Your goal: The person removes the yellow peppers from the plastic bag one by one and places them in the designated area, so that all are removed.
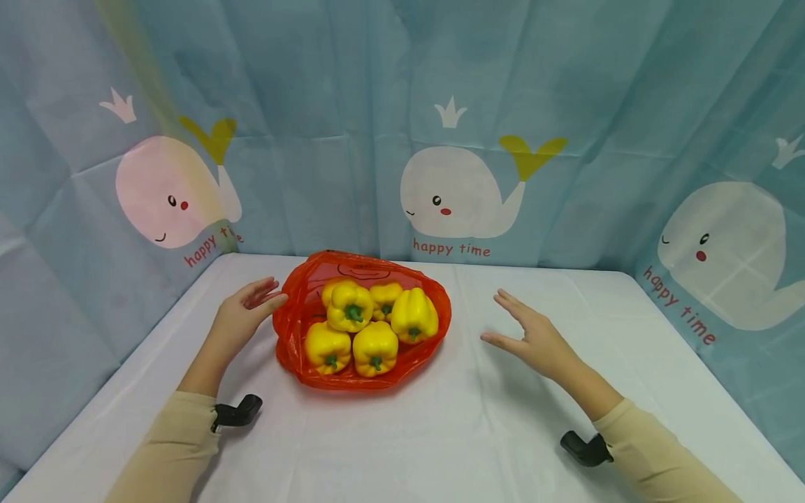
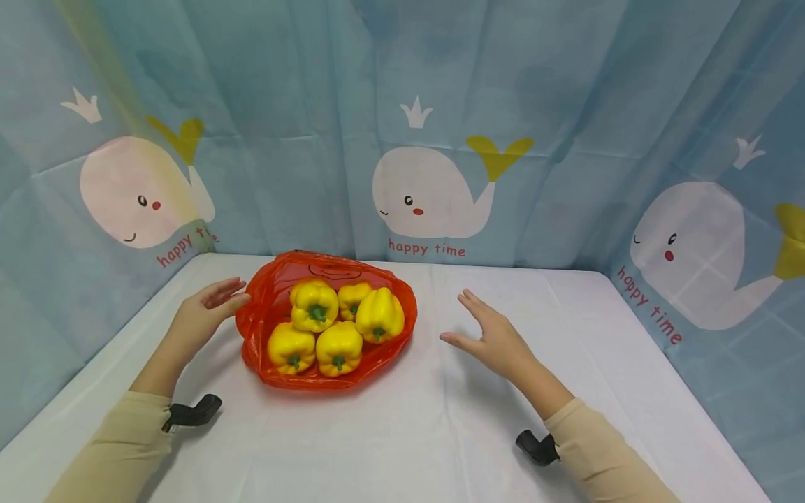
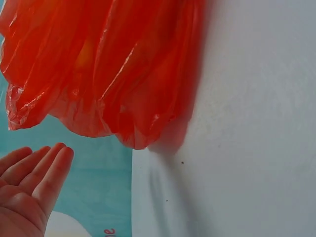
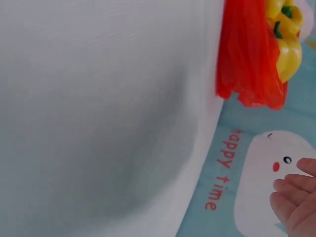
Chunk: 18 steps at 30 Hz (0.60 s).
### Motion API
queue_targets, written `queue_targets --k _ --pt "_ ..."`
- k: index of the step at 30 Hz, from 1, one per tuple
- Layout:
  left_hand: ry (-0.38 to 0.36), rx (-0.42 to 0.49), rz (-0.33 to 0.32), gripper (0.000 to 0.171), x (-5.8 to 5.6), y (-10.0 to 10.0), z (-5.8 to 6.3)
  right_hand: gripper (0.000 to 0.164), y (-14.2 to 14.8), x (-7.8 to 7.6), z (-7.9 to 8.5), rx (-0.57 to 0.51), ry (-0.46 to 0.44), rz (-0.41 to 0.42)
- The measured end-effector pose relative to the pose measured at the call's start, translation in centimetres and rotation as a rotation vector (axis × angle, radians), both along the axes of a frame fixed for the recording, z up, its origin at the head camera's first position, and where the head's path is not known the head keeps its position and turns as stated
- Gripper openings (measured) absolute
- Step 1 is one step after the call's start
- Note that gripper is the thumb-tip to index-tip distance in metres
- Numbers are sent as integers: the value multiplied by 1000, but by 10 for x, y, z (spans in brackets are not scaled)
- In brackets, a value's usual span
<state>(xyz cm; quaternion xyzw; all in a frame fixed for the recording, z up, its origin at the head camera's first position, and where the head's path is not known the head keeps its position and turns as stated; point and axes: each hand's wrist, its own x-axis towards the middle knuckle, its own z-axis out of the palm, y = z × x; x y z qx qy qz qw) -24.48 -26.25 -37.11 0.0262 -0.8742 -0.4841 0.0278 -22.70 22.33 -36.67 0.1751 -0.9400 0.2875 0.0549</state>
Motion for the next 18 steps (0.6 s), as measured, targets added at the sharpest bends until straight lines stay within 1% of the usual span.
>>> queue_targets --k 5,9,13,18 --pt "5 54 2 82 3 1 -3 80 -10 0 2 -52 -10 14" --pt "14 57 20 81 4 3 -7 79 -18 1 4 -79 -14 29" --pt "22 53 39 81 5 2 -11 77 -26 0 4 -122 -39 51" --pt "45 78 36 76 4 3 -14 76 -35 0 7 -182 -71 71"
